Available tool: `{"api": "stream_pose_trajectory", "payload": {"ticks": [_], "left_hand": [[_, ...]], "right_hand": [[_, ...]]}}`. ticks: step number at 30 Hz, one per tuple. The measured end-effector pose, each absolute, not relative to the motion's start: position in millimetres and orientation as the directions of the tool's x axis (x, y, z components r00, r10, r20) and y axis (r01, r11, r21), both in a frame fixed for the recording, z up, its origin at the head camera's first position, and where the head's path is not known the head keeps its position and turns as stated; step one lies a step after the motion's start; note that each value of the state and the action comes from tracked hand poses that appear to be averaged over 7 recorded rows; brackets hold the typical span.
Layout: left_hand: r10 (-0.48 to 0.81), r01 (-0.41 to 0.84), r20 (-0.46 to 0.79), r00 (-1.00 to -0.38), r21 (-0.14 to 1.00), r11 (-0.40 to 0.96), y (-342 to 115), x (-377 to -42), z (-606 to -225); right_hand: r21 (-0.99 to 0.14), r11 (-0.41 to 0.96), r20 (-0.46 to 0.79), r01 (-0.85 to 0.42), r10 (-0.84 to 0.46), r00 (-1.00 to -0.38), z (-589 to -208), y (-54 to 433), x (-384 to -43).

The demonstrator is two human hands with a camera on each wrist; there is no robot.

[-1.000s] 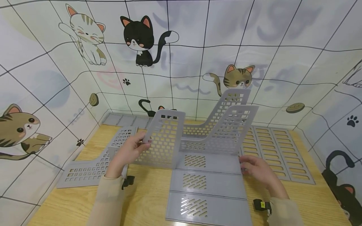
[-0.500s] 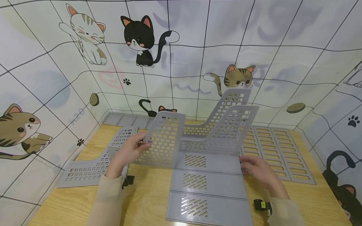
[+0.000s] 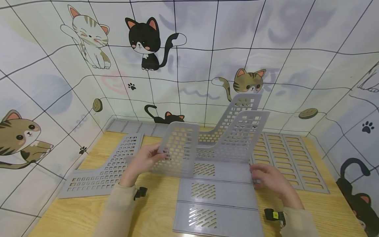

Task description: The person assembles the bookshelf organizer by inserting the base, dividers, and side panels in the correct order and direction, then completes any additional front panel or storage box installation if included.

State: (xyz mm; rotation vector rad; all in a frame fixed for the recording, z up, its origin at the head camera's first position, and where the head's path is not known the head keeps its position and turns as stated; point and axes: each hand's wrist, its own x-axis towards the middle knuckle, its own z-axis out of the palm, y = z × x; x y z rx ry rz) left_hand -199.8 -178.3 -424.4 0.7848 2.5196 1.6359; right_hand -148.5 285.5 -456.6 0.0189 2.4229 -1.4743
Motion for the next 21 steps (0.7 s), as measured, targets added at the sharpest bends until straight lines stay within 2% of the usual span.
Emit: {"api": "stream_pose_trajectory", "payload": {"ticks": [6, 14, 21], "left_hand": [[0.394, 0.423, 0.303, -0.868, 0.866, 0.265, -170.3, -203.7, -430.8], [0.381, 0.428, 0.318, -0.868, 0.869, 0.250, -167.2, -208.2, -436.9], [0.377, 0.438, 0.336, -0.863, 0.870, 0.227, -165.8, -207.5, -435.6]], "right_hand": [[-0.899, 0.388, -0.282, 0.202, -0.161, -0.946, -458.2, 287.6, -149.6], [-0.914, 0.227, -0.371, 0.336, -0.131, -0.919, -458.9, 284.9, -154.1], [-0.899, 0.367, -0.300, 0.239, -0.119, -0.946, -468.8, 285.2, -159.7]]}}
